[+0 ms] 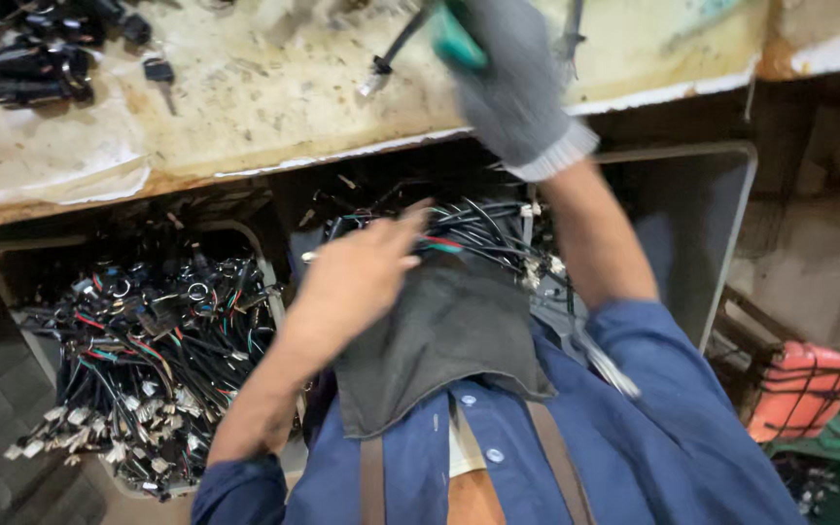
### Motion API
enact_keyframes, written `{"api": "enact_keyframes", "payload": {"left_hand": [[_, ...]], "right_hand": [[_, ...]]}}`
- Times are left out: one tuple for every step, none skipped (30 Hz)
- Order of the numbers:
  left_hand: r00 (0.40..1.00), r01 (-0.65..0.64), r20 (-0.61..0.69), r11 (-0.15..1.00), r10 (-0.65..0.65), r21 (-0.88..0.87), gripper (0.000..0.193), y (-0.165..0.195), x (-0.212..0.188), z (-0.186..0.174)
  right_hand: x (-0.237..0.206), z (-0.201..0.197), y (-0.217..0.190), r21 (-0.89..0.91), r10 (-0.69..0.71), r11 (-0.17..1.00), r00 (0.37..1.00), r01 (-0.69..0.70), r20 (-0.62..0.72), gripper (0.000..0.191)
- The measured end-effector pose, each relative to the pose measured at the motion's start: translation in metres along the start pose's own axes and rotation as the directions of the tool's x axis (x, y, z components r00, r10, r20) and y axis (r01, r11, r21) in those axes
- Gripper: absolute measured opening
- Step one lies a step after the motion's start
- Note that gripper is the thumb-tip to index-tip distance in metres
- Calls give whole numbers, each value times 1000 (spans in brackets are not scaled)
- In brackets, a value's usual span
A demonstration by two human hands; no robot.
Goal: The person holds a cable harness on their lap and uses pliers to cut and strip insulation from the wire ends, then places the processed harnesses onto the workbench and picks up the next one, repeating this cycle continuously.
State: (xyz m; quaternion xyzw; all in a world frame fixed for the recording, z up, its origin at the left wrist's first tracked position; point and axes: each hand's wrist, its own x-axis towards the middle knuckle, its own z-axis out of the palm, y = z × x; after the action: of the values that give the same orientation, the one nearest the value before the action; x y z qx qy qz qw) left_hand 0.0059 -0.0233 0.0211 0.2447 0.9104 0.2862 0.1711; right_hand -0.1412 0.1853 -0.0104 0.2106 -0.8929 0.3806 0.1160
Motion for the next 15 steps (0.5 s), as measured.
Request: {"api": "enact_keyframes", "payload": {"left_hand": [[999, 19, -35, 1000, -20, -21, 52, -11, -4, 2], [997, 31, -64, 999, -33, -42, 43, -22, -9, 4], [988, 19, -152, 996, -33, -92, 37, -35, -13, 5], [970, 5, -242, 990, -39, -142, 31, -46, -16, 3], [942, -24, -334, 983, -39, -184, 26, -58, -17, 0], [908, -10, -417, 989, -52, -147, 21, -70, -16, -7], [863, 9, -501, 994, -63, -109, 19, -81, -13, -13], [833, 220, -521, 976, -187, 1, 4, -95, -8, -23], [729, 288, -673, 948, -125, 135, 41, -107, -2, -32], [712, 375, -681, 913, -174, 160, 38, -122, 4, -41], [700, 428, -695, 874, -161, 230, 45, -135, 10, -51], [703, 459, -694, 845, -156, 275, 47, -149, 16, -56], [706, 488, -692, 813, -151, 320, 49, -163, 19, -60], [722, 497, -674, 796, -159, 345, 46, -173, 22, -61], [727, 485, -667, 810, -164, 329, 41, -183, 22, -60]], "right_hand": [[-12, -22, 4, -158, 8, 987, 998, 1, 60, 18], [-21, -39, 11, -271, -55, 961, 998, 51, -7, 16], [-32, -52, 18, -384, -119, 919, 991, 87, -60, 19], [-41, -53, 22, -385, -25, 923, 1000, 18, -15, 21], [-47, -48, 26, -393, 64, 918, 998, -51, 21, 24], [-51, -41, 27, -404, 148, 907, 988, -116, 49, 27], [-49, -25, 26, -376, 74, 925, 997, -58, 27, 25], [-47, -5, 20, -342, 10, 940, 1000, -5, 13, 24], [-43, 14, 10, -336, 24, 942, 1000, -17, 18, 24], [-33, 33, 1, -328, 36, 944, 999, -29, 16, 25], [-22, 47, -10, -234, 17, 972, 1000, -21, -19, 29], [-10, 52, -17, -143, 1, 990, 998, -9, -57, 37], [-2, 49, -24, -152, 0, 988, 999, -6, -41, 40], [6, 44, -31, -163, -1, 987, 1000, -3, -25, 42], [12, 33, -34, -177, -4, 984, 1000, 2, -9, 45]]}}
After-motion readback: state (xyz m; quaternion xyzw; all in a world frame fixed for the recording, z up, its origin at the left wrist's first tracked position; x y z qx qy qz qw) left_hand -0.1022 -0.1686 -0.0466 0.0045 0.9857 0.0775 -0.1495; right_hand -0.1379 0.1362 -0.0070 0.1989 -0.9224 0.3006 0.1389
